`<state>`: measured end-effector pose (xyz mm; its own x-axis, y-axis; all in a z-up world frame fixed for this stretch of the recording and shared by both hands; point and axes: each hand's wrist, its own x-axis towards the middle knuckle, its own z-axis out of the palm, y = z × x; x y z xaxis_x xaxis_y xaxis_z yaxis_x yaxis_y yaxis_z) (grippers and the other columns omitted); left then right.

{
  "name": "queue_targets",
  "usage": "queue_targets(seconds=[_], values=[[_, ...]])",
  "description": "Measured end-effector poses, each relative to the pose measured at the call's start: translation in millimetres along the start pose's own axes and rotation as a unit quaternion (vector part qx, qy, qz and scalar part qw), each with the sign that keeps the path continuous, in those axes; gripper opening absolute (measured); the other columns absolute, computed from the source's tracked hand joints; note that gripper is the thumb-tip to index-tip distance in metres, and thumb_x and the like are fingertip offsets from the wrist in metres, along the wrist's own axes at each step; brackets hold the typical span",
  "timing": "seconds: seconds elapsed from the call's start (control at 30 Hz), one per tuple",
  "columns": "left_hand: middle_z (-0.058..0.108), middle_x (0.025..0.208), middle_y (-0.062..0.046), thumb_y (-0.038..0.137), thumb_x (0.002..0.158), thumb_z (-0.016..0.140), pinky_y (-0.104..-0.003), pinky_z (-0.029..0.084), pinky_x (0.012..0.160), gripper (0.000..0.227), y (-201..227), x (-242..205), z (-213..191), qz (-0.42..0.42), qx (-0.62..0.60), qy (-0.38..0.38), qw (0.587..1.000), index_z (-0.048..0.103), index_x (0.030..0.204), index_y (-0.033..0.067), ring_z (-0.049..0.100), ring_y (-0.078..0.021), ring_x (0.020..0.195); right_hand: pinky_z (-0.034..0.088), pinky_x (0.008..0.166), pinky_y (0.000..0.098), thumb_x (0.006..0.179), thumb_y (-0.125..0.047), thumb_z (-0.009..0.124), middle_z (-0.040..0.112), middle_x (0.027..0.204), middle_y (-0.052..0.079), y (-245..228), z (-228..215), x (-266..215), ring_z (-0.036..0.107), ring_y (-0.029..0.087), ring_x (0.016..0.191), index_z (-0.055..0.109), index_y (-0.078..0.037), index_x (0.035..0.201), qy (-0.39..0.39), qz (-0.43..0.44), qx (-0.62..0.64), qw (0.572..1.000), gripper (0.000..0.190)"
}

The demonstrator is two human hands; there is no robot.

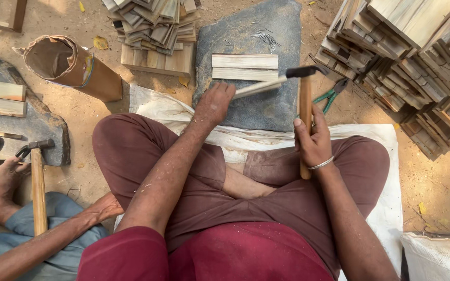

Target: The person sits on the ground and uses a hammer to drive nails into small wooden slats, assembling them into rectangular frames. They repeatedly pick up slats, align them, hammer nails, and stack the finished frames.

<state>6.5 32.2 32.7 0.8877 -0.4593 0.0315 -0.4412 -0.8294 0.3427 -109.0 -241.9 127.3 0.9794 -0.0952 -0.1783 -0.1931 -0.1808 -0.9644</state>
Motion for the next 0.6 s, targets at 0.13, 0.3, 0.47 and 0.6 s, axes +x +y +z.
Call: queue_targets(seconds=[0.13, 0.3, 0.47, 0.6], values=[[0.061, 0.108, -0.015, -0.006, 0.085, 0.063, -0.044, 0.055, 0.092, 0.024, -1, -1, 9, -0.001, -0.030, 0.049, 0.998, 0.055, 0.104, 0.0047, 0.062, -0.0326, 0.106, 0.053, 0.058, 0.0311, 0.110, -0.025, 0.060, 0.066, 0.079, 0.007, -12, 21, 4, 0.067, 0.016, 0.065, 0.044, -0.004, 0.156, 0.027, -0.209, -0.303, 0.930, 0.053], [0.059, 0.108, -0.018, -0.009, 0.087, 0.058, -0.043, 0.054, 0.092, 0.024, 2, 5, 8, -0.029, -0.022, -0.028, 0.999, 0.054, 0.106, 0.0047, 0.061, -0.0311, 0.105, 0.049, 0.043, 0.0371, 0.107, -0.029, 0.058, 0.063, 0.064, 0.008, -13, 34, 15, 0.058, 0.020, 0.048, 0.050, -0.008, 0.146, -0.067, 0.040, -0.444, 0.892, 0.045], [0.059, 0.109, -0.017, -0.005, 0.089, 0.060, -0.047, 0.052, 0.094, 0.023, -1, 2, 13, -0.044, -0.053, 0.005, 0.998, 0.055, 0.108, 0.0068, 0.059, -0.0351, 0.107, 0.049, 0.050, 0.0311, 0.112, -0.021, 0.057, 0.061, 0.081, 0.008, 14, 8, 6, 0.055, 0.019, 0.060, 0.053, -0.006, 0.132, 0.072, -0.291, -0.058, 0.952, 0.025], [0.059, 0.108, -0.018, -0.004, 0.087, 0.060, -0.048, 0.052, 0.093, 0.023, 1, 3, 13, -0.027, -0.053, 0.011, 0.998, 0.055, 0.107, 0.0069, 0.059, -0.0364, 0.107, 0.048, 0.061, 0.0418, 0.111, -0.020, 0.059, 0.060, 0.082, 0.014, 33, 20, 19, 0.058, 0.031, 0.065, 0.054, -0.004, 0.119, 0.014, -0.239, -0.308, 0.921, 0.019]])
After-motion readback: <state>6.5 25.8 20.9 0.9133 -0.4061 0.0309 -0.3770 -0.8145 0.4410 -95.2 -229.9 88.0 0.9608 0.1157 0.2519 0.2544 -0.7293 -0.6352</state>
